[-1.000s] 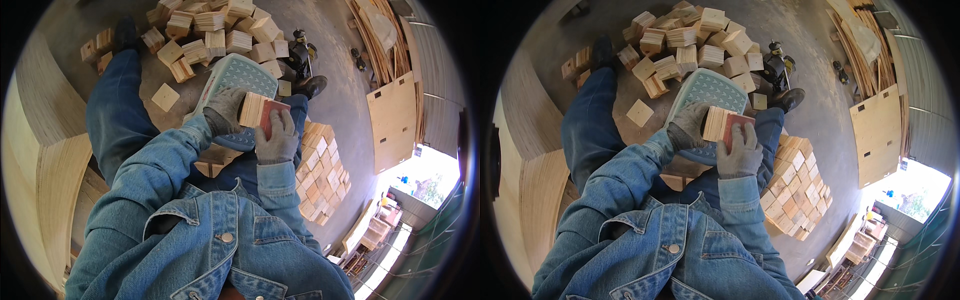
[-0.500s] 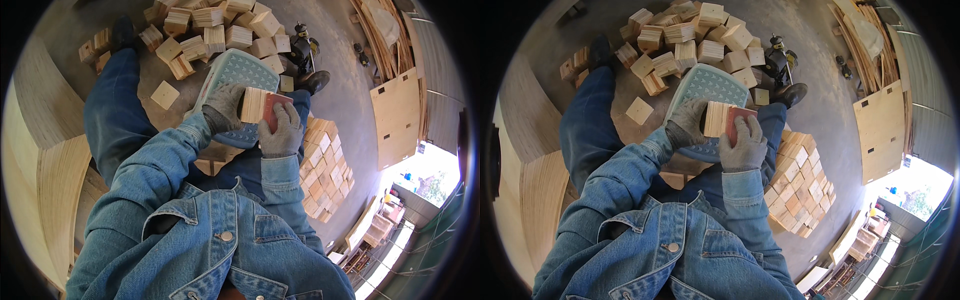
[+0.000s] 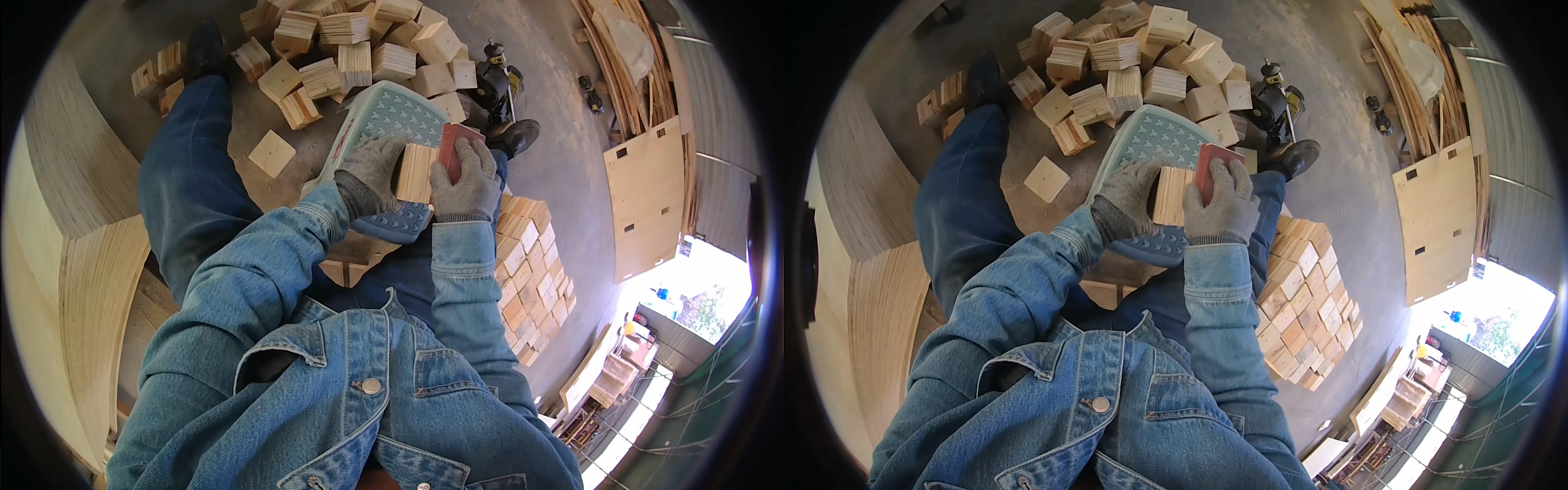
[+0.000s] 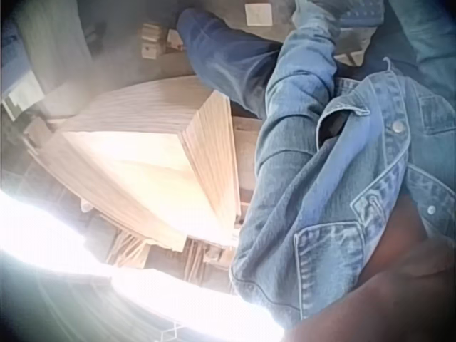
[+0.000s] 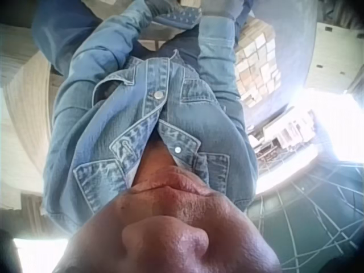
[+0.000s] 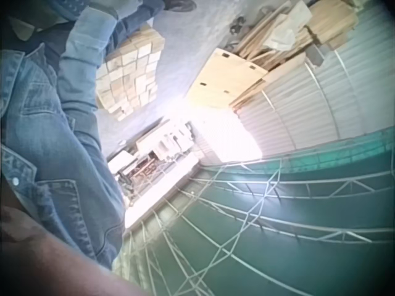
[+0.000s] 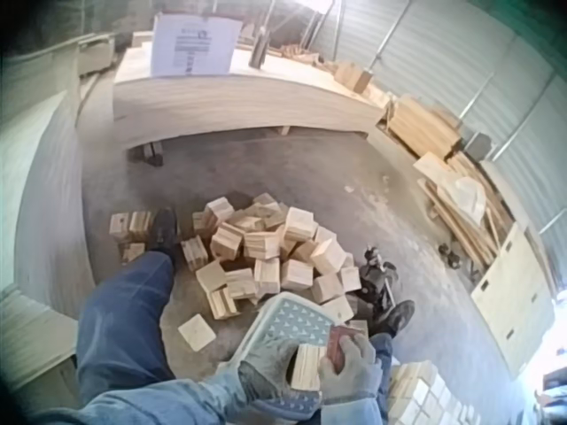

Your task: The person sits on the floor and sands small wooden blocks using a sanding block. They repeatedly pick up blocks, sand their surfaces, and place them back into a pile.

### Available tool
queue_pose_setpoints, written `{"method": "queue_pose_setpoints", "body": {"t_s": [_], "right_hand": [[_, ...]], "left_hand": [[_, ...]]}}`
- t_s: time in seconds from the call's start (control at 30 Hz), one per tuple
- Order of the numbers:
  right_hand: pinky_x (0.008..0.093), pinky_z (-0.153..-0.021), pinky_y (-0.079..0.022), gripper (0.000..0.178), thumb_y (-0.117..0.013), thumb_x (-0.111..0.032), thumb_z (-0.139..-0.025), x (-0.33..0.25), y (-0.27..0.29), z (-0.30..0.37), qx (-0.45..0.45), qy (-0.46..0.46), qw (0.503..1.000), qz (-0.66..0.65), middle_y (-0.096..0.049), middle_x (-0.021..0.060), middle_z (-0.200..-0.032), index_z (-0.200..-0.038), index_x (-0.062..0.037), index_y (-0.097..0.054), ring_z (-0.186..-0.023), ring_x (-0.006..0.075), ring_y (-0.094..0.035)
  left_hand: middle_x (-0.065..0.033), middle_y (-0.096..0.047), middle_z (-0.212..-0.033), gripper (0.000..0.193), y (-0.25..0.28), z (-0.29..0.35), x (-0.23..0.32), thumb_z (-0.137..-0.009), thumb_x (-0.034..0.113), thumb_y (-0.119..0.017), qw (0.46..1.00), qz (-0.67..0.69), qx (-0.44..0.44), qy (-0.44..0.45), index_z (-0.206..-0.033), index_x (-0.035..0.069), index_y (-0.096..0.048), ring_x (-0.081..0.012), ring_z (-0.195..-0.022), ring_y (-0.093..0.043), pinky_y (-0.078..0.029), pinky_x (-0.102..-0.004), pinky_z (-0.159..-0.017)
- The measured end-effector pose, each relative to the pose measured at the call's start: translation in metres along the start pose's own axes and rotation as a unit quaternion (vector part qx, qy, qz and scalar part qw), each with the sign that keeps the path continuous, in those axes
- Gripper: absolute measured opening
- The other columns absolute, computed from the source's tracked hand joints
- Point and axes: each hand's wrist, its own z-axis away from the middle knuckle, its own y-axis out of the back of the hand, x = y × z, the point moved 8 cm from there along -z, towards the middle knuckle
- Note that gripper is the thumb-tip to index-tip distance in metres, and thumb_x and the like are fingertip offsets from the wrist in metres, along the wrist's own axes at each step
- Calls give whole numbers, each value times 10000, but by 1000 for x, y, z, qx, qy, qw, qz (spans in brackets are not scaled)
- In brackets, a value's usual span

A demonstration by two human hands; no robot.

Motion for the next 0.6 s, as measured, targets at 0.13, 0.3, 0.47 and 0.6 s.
{"method": "queue_pose_setpoints", "body": {"t_s": [0.13, 0.3, 0.47, 0.6], "right_hand": [[507, -1025, -539, 626, -830, -340, -810, 0, 5, 17, -2, 11, 1000, -10, -580, 150, -1517, -1399, -176, -698, -1185, 430, -637], [528, -1016, -541, 630, -840, -329, -810, -12, 16, 47, -10, 54, 998, -12, -565, 149, -1523, -1404, -177, -694, -1161, 440, -634], [540, -1005, -538, 590, -844, -327, -801, -15, 19, 60, -7, 74, 997, -29, -573, 142, -1502, -1357, -176, -718, -1152, 431, -631], [539, -1008, -531, 581, -850, -309, -785, -15, 19, 57, 9, 75, 997, -34, -583, 137, -1480, -1337, -179, -725, -1153, 426, -627]], "left_hand": [[-199, -584, -1405, 1078, 2, 2, 4, -580, 439, -989, 1000, 1, -3, -15, -1472, 93, -492, -412, -1356, -554, -383, -501, -1227], [-203, -615, -1352, 965, 5, 4, 8, -625, 391, -974, 999, 27, 21, -34, -1428, 98, -528, -412, -1300, -587, -419, -496, -1190], [-184, -599, -1374, 1078, -6, -1, -4, -558, 479, -979, 999, 28, -5, -32, -1449, 115, -494, -394, -1335, -565, -379, -496, -1219], [-186, -605, -1353, 1065, -13, -2, -7, -558, 460, -979, 999, 31, -13, -27, -1443, 113, -498, -396, -1314, -573, -388, -499, -1208]]}}
